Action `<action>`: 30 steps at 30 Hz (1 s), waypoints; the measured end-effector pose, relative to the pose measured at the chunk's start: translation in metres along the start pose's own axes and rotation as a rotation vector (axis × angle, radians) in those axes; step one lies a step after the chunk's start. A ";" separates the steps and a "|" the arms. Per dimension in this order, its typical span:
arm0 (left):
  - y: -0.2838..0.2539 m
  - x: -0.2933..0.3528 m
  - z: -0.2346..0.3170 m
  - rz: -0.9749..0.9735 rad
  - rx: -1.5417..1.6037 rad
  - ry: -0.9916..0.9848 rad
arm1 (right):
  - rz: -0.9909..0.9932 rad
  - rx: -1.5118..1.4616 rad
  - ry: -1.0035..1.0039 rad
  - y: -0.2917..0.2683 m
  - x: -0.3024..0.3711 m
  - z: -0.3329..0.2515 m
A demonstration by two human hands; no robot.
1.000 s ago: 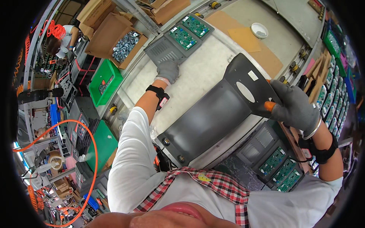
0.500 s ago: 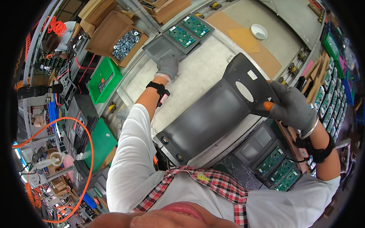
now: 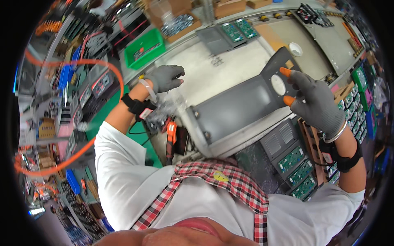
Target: Assembling electronic components, heat sinks, and circuit boards into metal housings.
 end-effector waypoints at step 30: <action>0.233 0.467 -0.030 0.868 1.175 -0.658 | -0.613 -0.268 -0.041 0.467 0.046 -0.329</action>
Point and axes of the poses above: each hand's wrist, its own x-axis away from the middle knuckle, its own y-axis out of the palm, z = x × y, the point moved 7 cm from there along -x, towards the middle knuckle, and after that the axes turned 5 degrees about z, right-handed, at the moved point
